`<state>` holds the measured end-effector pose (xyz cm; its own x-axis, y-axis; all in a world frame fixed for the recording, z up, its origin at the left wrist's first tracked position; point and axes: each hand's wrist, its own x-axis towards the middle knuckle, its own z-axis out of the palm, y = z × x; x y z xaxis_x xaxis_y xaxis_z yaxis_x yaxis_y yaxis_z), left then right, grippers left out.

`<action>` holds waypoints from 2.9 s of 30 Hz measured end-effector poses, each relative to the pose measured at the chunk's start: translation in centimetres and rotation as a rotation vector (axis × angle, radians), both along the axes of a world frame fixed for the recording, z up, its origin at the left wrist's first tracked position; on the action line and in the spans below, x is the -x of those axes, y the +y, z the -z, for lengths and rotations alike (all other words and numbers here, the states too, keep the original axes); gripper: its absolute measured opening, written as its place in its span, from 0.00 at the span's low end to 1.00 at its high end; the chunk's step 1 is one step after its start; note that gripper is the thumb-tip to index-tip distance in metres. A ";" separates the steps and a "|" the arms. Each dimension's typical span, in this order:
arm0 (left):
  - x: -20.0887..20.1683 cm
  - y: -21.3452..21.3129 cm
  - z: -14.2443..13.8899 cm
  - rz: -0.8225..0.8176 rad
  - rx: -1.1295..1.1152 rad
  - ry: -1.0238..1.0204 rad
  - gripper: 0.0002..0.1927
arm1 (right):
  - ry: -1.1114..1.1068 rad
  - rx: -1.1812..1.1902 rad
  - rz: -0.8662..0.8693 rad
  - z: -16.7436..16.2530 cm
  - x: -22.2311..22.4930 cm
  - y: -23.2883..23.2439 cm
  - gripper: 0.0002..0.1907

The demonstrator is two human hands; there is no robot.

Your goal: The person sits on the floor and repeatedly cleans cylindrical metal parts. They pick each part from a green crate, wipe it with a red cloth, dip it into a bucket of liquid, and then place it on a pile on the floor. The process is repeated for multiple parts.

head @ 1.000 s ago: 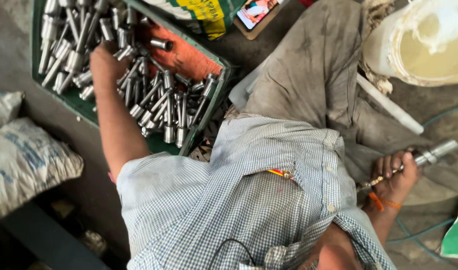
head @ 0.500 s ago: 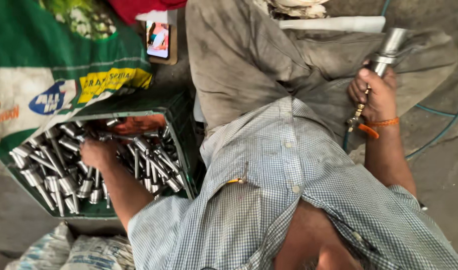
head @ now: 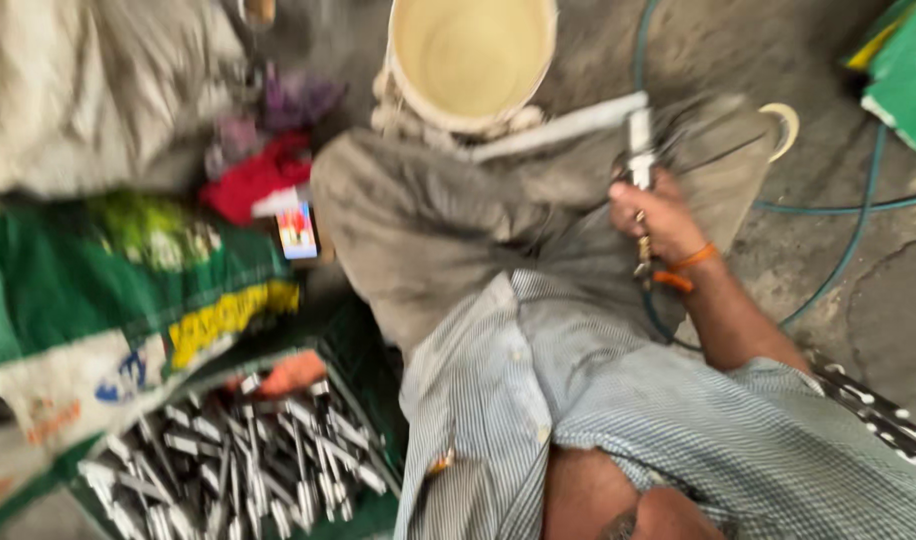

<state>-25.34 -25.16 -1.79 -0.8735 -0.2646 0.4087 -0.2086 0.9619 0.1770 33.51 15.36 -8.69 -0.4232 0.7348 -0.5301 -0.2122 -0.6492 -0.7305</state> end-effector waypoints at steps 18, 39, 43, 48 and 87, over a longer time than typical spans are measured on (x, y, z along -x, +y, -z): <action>-37.8 40.7 -0.9 1.137 -1.723 -1.614 0.15 | -0.952 -0.913 -0.305 -8.9 1.7 -2.0 0.32; -39.1 40.8 -4.3 1.459 -1.949 -1.754 0.45 | -0.458 -1.006 -0.179 -6.6 2.0 -1.0 0.26; -37.6 43.3 -1.7 1.853 -1.260 -0.937 0.38 | -0.090 -0.295 -0.503 -6.7 0.8 -2.9 0.21; -25.8 37.7 -0.2 2.194 -0.493 -0.365 0.31 | -0.050 -0.458 -0.317 -5.5 -1.2 -3.0 0.14; 0.0 20.4 8.9 1.471 0.734 -0.623 0.10 | 0.191 -0.036 -0.019 0.4 1.5 -0.9 0.11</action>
<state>-25.29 -4.80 -10.66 -0.2551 0.8859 -0.3873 0.9669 0.2339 -0.1017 32.02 14.45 -9.05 -0.5275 0.7427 -0.4125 -0.3368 -0.6286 -0.7010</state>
